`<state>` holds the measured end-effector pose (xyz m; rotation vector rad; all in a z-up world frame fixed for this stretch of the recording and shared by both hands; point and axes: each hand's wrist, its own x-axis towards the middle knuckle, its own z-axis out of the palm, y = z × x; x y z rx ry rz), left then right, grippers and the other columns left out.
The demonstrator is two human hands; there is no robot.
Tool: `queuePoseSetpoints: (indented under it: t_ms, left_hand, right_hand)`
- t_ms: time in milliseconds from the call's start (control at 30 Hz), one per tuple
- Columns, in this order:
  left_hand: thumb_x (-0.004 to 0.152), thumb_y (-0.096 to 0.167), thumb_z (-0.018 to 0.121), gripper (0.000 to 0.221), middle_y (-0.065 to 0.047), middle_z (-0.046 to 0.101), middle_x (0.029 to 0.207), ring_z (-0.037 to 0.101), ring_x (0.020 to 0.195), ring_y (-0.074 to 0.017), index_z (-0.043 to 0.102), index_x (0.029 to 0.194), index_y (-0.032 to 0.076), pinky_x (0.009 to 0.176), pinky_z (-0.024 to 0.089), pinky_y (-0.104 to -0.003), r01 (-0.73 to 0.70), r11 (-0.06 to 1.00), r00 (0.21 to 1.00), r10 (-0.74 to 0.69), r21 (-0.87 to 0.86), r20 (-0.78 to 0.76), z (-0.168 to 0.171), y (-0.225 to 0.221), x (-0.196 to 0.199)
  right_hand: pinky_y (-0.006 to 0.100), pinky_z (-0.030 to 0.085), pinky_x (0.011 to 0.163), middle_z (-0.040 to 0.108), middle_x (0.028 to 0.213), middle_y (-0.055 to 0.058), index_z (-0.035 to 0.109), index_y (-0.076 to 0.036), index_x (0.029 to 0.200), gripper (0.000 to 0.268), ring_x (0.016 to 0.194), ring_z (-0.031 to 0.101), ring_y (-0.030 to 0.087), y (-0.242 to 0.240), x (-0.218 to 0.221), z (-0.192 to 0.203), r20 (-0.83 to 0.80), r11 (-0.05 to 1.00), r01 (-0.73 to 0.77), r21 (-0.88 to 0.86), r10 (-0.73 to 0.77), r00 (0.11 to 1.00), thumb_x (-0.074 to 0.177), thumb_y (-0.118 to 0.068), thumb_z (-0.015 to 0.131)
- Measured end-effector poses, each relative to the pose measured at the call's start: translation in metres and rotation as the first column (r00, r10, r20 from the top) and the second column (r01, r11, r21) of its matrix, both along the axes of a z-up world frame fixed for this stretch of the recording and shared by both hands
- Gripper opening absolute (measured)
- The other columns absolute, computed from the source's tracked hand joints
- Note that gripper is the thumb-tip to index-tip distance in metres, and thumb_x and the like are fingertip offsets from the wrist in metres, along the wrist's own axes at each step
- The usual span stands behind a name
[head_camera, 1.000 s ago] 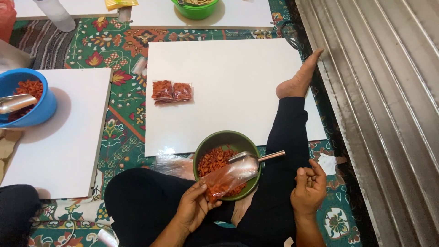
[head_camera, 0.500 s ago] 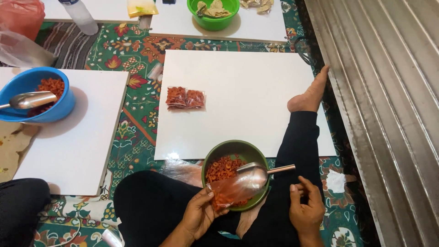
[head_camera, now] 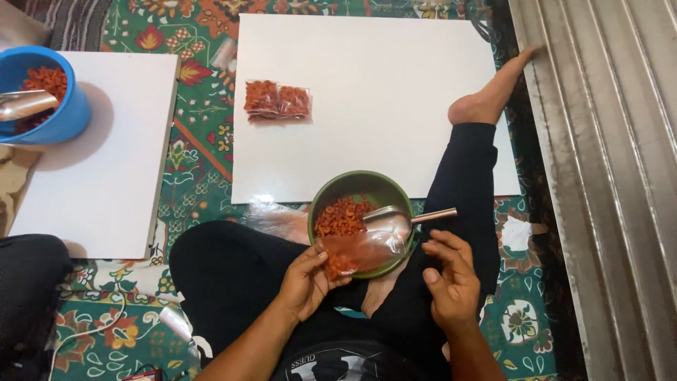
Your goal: Packaging small orange snacks into plastic bags using a metal scoop and a bowl.
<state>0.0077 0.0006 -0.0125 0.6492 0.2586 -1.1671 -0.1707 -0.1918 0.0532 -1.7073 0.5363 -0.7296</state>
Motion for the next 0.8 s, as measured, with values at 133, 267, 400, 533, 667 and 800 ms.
queuePoseSetpoints:
  t_ms: [133, 267, 400, 533, 667, 800]
  left_hand:
    - [0.099, 0.006, 0.048, 0.032, -0.023, 0.070, 0.106, 0.071, 0.085, -0.0263, 0.055, 0.129, -0.005, 0.077, 0.061, -0.039, 0.012, 1.000, 0.999, -0.012, -0.022, 0.031, -0.002, 0.000, -0.001]
    - [0.099, 0.004, 0.048, 0.028, -0.025, 0.070, 0.108, 0.073, 0.086, -0.0292, 0.055, 0.125, -0.006, 0.078, 0.062, -0.040, 0.015, 0.999, 0.999, -0.013, -0.038, 0.043, -0.006, 0.002, -0.003]
    - [0.099, 0.003, 0.048, 0.023, -0.024, 0.070, 0.104, 0.074, 0.083, -0.0290, 0.056, 0.120, -0.005, 0.076, 0.064, -0.039, 0.003, 0.999, 0.999, -0.001, -0.039, 0.051, -0.004, 0.003, -0.003]
    - [0.099, 0.003, 0.048, 0.030, -0.024, 0.071, 0.105, 0.073, 0.080, -0.0268, 0.056, 0.127, -0.008, 0.074, 0.063, -0.037, 0.001, 1.000, 0.999, -0.001, 0.004, 0.042, -0.001, 0.001, -0.001]
    - [0.100, 0.004, 0.049, 0.027, -0.022, 0.070, 0.101, 0.073, 0.080, -0.0265, 0.057, 0.124, -0.006, 0.074, 0.063, -0.038, 0.005, 1.000, 0.999, -0.006, 0.008, 0.041, -0.006, 0.001, -0.003]
    - [0.100, 0.005, 0.047, 0.032, -0.023, 0.070, 0.105, 0.072, 0.081, -0.0268, 0.056, 0.129, -0.006, 0.075, 0.062, -0.038, -0.003, 0.999, 1.000, 0.002, 0.032, 0.027, -0.001, -0.002, 0.000]
  right_hand:
    - [0.045, 0.039, 0.114, 0.042, 0.150, 0.021, 0.067, 0.002, 0.113, 0.040, 0.134, 0.046, 0.032, 0.004, 0.024, 0.012, -0.032, 0.997, -0.074, -0.021, 0.074, 0.997, 0.097, -0.033, 0.056]
    - [0.042, 0.042, 0.108, 0.045, 0.155, 0.022, 0.070, 0.001, 0.113, 0.042, 0.134, 0.051, 0.031, -0.002, 0.033, 0.008, -0.121, 0.993, -0.104, 0.053, 0.110, 0.987, 0.102, -0.033, 0.049]
    - [0.039, 0.040, 0.109, 0.049, 0.153, 0.021, 0.071, 0.005, 0.111, 0.042, 0.136, 0.050, 0.028, -0.005, 0.038, 0.007, -0.071, 0.974, -0.114, 0.197, 0.130, 0.989, 0.102, -0.031, 0.051]
    - [0.045, 0.041, 0.114, 0.049, 0.149, 0.025, 0.071, 0.000, 0.110, 0.033, 0.138, 0.050, 0.033, -0.003, 0.038, 0.012, 0.051, 0.979, -0.162, 0.121, 0.157, 0.986, 0.103, -0.028, 0.054]
    - [0.043, 0.047, 0.110, 0.047, 0.151, 0.022, 0.067, 0.000, 0.108, 0.029, 0.130, 0.056, 0.029, -0.002, 0.032, 0.006, 0.055, 0.988, -0.098, 0.119, 0.092, 0.994, 0.101, -0.025, 0.056]
    - [0.041, 0.049, 0.107, 0.043, 0.153, 0.020, 0.066, 0.002, 0.112, 0.029, 0.125, 0.058, 0.026, -0.006, 0.027, -0.004, 0.095, 0.971, -0.146, 0.189, 0.130, 0.987, 0.102, -0.023, 0.054]
